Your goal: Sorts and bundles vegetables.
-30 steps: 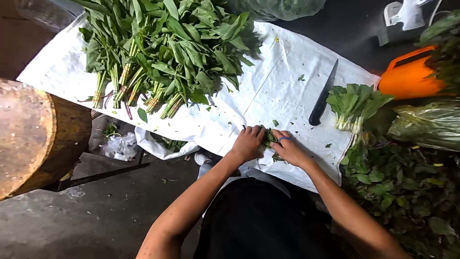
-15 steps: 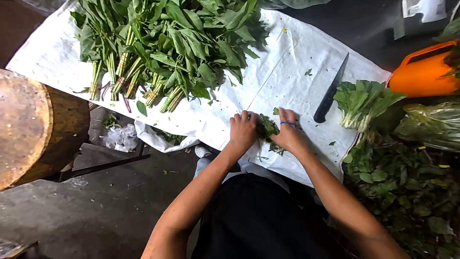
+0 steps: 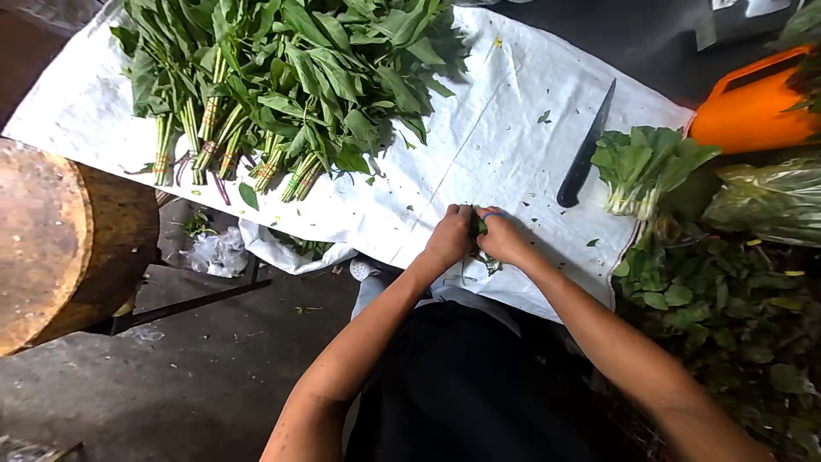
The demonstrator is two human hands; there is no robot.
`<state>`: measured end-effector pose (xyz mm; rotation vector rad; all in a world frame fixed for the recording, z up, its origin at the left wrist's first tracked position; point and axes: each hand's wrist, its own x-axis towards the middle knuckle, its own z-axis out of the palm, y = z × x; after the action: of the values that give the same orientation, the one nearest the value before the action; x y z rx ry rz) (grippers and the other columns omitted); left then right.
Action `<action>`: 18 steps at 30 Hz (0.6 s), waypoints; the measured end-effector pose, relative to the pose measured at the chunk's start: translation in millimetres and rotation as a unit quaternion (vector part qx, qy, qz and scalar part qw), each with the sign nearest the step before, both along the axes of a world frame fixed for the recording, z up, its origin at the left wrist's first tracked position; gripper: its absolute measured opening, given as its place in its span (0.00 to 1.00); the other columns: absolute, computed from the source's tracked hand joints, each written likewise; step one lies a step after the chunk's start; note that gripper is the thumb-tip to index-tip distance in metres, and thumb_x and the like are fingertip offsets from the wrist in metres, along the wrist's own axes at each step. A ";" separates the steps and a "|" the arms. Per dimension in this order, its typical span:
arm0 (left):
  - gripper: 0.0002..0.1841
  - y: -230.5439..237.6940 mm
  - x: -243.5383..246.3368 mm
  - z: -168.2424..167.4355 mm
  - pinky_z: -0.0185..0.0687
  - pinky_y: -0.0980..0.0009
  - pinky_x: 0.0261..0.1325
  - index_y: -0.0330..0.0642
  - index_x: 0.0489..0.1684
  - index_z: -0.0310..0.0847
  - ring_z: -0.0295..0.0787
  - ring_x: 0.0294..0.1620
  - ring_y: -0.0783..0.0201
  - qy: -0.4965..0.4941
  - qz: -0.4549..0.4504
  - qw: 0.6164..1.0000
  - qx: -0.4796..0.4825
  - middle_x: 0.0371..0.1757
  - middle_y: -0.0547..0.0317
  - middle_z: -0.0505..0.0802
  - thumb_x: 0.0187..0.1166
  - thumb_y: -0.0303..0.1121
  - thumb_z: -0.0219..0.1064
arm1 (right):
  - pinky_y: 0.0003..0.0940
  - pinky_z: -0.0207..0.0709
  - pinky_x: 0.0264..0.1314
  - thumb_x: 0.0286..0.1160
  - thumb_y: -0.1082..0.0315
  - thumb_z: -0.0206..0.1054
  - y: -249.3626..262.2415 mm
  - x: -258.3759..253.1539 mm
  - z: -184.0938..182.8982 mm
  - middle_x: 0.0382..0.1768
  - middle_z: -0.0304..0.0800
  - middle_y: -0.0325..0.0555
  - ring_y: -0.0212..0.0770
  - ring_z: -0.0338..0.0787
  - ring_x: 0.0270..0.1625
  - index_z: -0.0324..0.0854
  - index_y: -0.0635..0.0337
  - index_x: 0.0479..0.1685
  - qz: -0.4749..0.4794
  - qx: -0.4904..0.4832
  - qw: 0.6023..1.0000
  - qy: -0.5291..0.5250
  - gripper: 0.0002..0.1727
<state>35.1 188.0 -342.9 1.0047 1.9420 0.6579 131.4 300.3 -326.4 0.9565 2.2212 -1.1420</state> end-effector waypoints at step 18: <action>0.25 -129.3 -81.4 63.5 0.84 0.47 0.67 0.35 0.69 0.81 0.87 0.63 0.46 -0.058 0.152 0.981 0.110 0.62 0.39 0.88 0.70 0.18 0.72 | 0.39 0.89 0.52 0.65 0.88 0.59 -116.9 -76.6 49.5 0.55 0.91 0.51 0.39 0.92 0.50 0.77 0.64 0.71 -0.281 -0.280 0.904 0.161 0.29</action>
<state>-46.3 58.8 -279.4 0.7830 1.9672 1.0994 54.8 183.5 -277.0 1.2400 1.6760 -2.1868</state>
